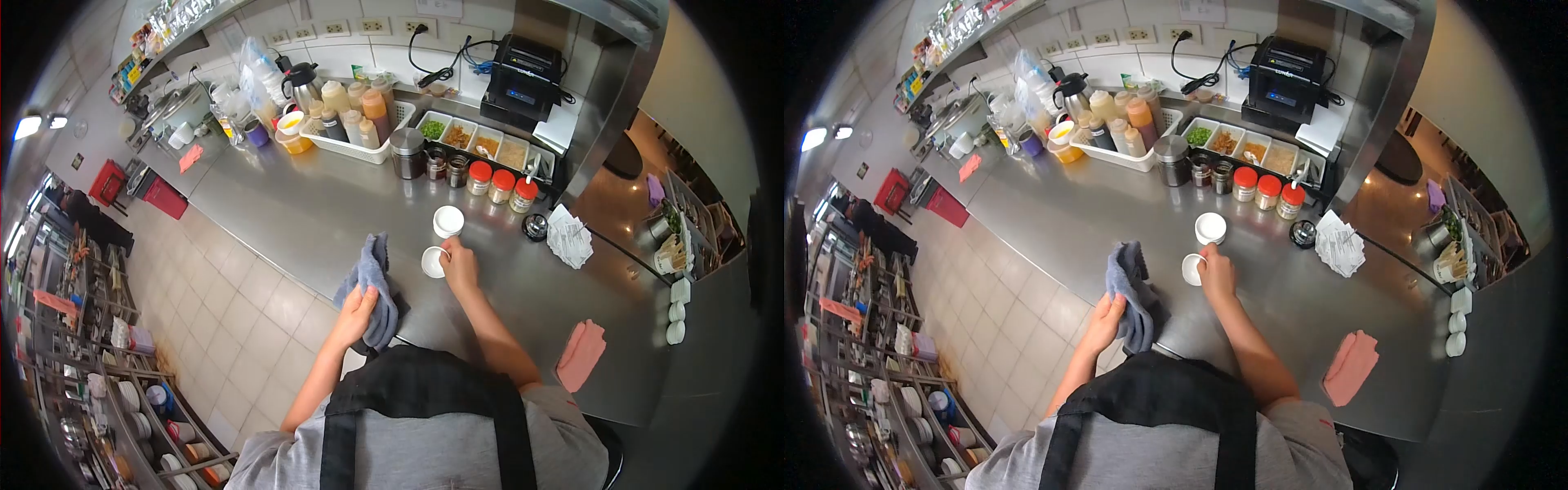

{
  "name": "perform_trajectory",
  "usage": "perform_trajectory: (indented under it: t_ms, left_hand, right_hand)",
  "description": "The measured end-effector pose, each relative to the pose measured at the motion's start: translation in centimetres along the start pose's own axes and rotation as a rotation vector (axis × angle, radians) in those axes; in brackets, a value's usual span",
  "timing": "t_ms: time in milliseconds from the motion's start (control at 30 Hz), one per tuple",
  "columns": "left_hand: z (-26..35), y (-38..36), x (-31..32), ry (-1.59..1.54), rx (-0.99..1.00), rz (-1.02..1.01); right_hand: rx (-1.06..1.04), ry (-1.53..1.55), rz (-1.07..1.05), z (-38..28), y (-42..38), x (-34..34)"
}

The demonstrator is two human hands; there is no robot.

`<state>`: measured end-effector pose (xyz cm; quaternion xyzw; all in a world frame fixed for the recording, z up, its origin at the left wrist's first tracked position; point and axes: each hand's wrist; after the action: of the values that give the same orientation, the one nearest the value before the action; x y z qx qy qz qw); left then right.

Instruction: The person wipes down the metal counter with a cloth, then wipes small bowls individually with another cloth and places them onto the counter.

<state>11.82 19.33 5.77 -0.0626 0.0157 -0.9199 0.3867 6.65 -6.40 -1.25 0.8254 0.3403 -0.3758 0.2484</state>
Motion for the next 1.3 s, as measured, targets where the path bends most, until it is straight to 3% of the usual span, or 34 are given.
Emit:
perform_trajectory:
  t_ms: [67,200,267,333,400,533,667,767,867,967,1067,1300]
  left_hand:
    - [-1.0,0.7,0.2,-0.04,0.022,-0.002]
    - [-1.3,1.8,0.7,-0.133,0.002,0.005]
    - [-0.3,2.6,3.1,-0.109,0.221,0.113]
    - [1.7,2.6,4.3,-0.192,0.299,0.163]
    - [3.3,2.4,4.6,-0.382,0.233,0.152]
    - [0.0,3.5,2.6,-0.286,0.219,0.233]
    - [1.0,3.3,2.8,-0.254,0.158,0.372]
    - [1.4,2.9,2.6,-0.166,0.134,0.311]
    - [0.6,3.0,2.6,-0.286,0.182,0.227]
    - [1.1,2.6,2.7,-0.464,0.003,0.123]
    - [1.4,2.7,3.4,-0.381,0.062,0.148]
    - [0.2,3.7,2.4,-0.37,0.122,0.403]
  right_hand:
    - [-0.011,0.209,-0.089,-0.7,0.2,-0.7]
    - [0.084,0.913,-0.464,-4.8,-1.1,-3.9]
    - [0.074,1.093,-0.573,-8.0,-2.7,-5.8]
    - [0.042,1.108,-0.546,-9.1,-3.5,-6.1]
    - [-0.008,1.101,-0.535,-9.8,-3.8,-6.3]
    - [-0.093,1.022,-0.573,-10.5,-4.0,-7.1]
    - [-0.114,1.019,-0.555,-10.4,-3.8,-6.5]
    - [-0.078,1.055,-0.522,-10.1,-3.8,-6.3]
    - [-0.002,1.083,-0.498,-9.8,-3.8,-6.2]
    - [0.018,1.044,-0.496,-9.3,-3.3,-6.2]
    - [-0.026,1.002,-0.516,-9.4,-3.7,-5.9]
    - [-0.159,0.994,-0.652,-9.8,-4.8,-6.2]
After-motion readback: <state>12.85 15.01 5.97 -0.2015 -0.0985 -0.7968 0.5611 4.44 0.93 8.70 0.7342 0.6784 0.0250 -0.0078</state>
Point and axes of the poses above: each hand's wrist, its own y-axis towards the middle knuckle, its own x-axis out of the palm, z = x × y, and after that the axes turned 12 degrees about -y, right-handed
